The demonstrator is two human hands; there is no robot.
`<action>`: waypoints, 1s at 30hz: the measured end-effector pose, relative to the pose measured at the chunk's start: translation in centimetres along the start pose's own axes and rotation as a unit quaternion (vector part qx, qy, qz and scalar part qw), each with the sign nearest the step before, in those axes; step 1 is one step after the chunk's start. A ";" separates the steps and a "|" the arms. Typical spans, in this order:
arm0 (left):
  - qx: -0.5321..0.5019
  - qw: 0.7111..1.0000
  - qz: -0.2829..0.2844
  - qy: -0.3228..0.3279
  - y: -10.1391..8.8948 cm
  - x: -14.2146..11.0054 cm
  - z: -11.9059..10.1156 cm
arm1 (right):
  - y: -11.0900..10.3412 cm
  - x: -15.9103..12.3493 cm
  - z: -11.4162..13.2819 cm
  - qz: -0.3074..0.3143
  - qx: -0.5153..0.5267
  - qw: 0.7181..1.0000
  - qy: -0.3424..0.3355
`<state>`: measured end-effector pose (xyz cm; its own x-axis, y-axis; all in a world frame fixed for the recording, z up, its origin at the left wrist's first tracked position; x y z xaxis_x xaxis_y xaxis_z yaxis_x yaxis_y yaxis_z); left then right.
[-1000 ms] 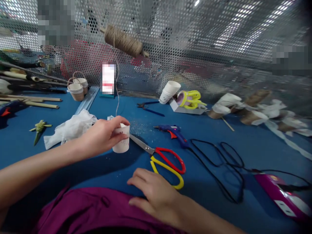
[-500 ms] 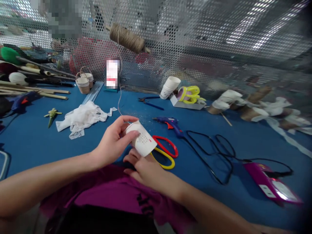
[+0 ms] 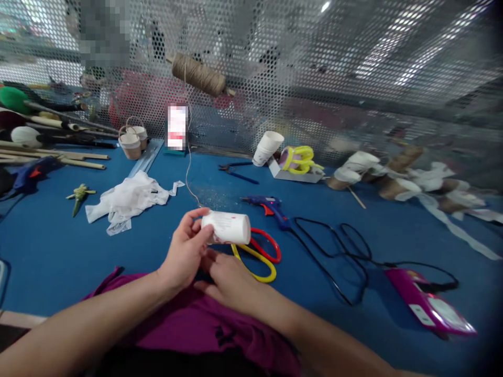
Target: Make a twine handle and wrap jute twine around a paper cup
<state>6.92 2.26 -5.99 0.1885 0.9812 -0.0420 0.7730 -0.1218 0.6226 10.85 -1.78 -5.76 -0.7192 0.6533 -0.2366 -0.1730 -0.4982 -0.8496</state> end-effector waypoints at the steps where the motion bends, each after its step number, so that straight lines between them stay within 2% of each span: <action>1: -0.001 1.000 -0.011 0.012 -0.9 0.7 -0.3 | -0.2 -0.1 0.0 0.005 -0.004 1.000 0.006; 5: 0.028 0.998 -0.033 0.046 -2.9 2.6 -1.6 | -1.2 -0.6 0.6 0.008 -0.027 0.999 0.022; 10: 0.125 0.988 -0.024 0.087 -3.0 3.5 -2.7 | -2.7 -3.2 1.1 -0.080 0.037 0.992 0.086; 14: 0.139 0.985 -0.023 0.101 -3.1 3.7 -3.1 | -0.5 -8.4 -2.2 -0.096 0.008 0.964 0.248; 17: 0.140 0.985 -0.012 0.099 -2.9 3.9 -3.3 | 0.8 -12.2 -4.0 -0.116 -0.001 0.948 0.295; 19: 0.142 0.983 -0.014 0.113 -2.9 3.8 -3.7 | 0.5 -14.1 -4.9 -0.156 0.003 0.935 0.320; 21: 0.141 0.982 -0.011 0.124 -2.8 3.7 -3.9 | -0.6 -15.7 -5.8 -0.213 0.017 0.907 0.363; 23: 0.140 0.982 0.002 0.124 -2.7 3.6 -3.7 | -1.7 -16.4 -6.6 -0.253 0.047 0.885 0.389; 26: 0.145 0.982 0.019 0.124 -2.5 3.4 -3.3 | -3.5 -16.0 -7.7 -0.278 0.046 0.877 0.390; 28: 0.152 0.980 0.018 0.131 -2.6 3.4 -3.4 | -4.5 -15.5 -8.6 -0.264 -0.012 0.879 0.396; 30: 0.162 0.977 0.011 0.136 -2.8 3.4 -3.6 | -4.9 -14.7 -9.9 -0.224 -0.075 0.883 0.406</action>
<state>3.24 6.47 -5.10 0.0723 0.9759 0.2058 0.9303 -0.1404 0.3390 28.89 -3.31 -2.76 0.1298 0.9891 -0.0689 -0.1824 -0.0445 -0.9822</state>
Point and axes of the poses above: each hand's wrist, its own x-axis towards the middle knuckle, its own y-axis out of the palm, z = x × y, the point moved 10 cm from there along x, towards the middle knuckle, and after that the axes turned 9 degrees about z, right-handed, at the moved point
